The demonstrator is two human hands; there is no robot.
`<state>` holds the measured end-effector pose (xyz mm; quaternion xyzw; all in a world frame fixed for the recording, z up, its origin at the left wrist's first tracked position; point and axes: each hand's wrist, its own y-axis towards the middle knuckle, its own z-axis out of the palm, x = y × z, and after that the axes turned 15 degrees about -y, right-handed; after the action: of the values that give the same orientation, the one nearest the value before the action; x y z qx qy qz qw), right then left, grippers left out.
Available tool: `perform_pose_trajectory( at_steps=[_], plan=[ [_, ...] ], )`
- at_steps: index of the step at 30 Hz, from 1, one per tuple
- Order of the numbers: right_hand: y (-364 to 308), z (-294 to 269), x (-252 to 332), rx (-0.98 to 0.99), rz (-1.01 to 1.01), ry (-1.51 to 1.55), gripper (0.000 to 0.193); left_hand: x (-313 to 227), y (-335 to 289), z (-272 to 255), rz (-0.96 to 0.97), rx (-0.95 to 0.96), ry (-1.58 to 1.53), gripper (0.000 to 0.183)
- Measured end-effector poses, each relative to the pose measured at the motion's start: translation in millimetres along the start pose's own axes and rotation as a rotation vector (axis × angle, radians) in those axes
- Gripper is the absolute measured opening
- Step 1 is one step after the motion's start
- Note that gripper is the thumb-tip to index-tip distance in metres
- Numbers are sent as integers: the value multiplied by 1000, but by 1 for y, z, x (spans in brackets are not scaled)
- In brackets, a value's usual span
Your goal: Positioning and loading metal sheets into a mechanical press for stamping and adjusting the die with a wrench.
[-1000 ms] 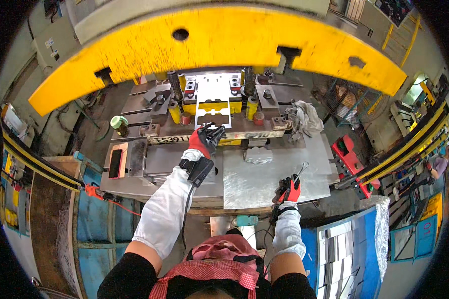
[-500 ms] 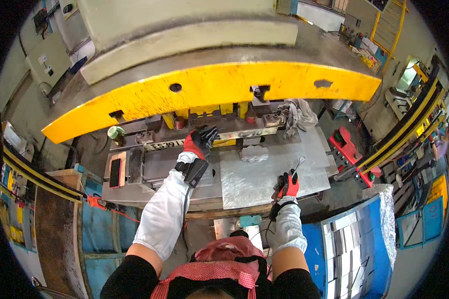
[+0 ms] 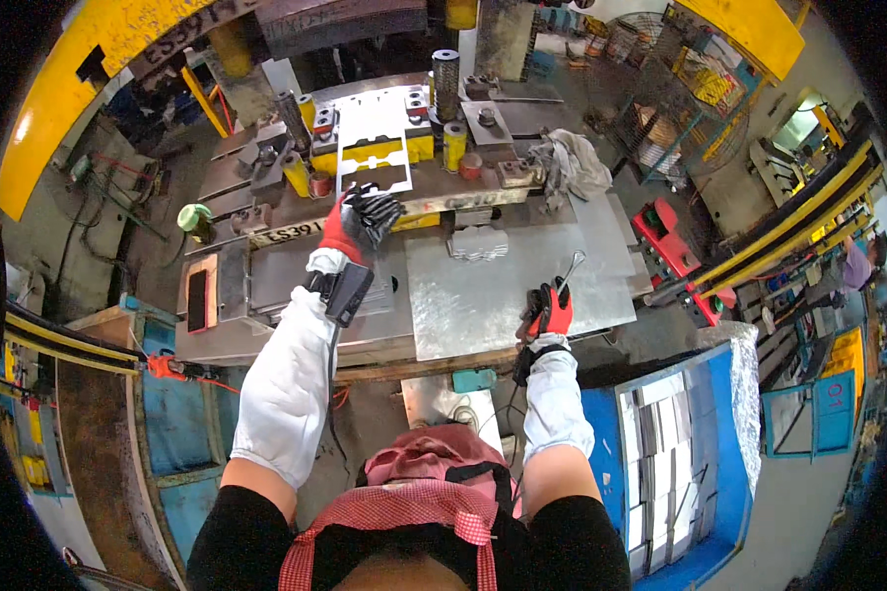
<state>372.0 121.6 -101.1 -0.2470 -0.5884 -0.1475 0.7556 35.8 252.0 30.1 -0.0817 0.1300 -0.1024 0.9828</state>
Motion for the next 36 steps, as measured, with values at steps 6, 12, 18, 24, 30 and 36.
perform_pose_trajectory(
  at_steps=[6, 12, 18, 24, 30, 36],
  plan=[
    [-20, 24, 20, 75, 102, -6, 17, -12, 2, -14, 99, 51, -94, 22],
    [-29, 53, 52, 364, -195, -251, 44, -1, -3, -10, 122, -33, -47, 36],
    [-2, 216, 154, 900, -324, -364, 43, 26, -33, -62, 510, 242, 852, 32],
    [38, 264, 156, 1147, -221, -332, 14, 20, -60, -70, 655, 151, 1717, 25],
    [-54, 172, 147, 1218, 133, -269, 40, -24, -260, -100, 459, -200, 709, 27],
    [-53, 58, 110, 1016, 209, -547, 45, -38, -485, -67, 562, -769, 1249, 15]
  ],
)
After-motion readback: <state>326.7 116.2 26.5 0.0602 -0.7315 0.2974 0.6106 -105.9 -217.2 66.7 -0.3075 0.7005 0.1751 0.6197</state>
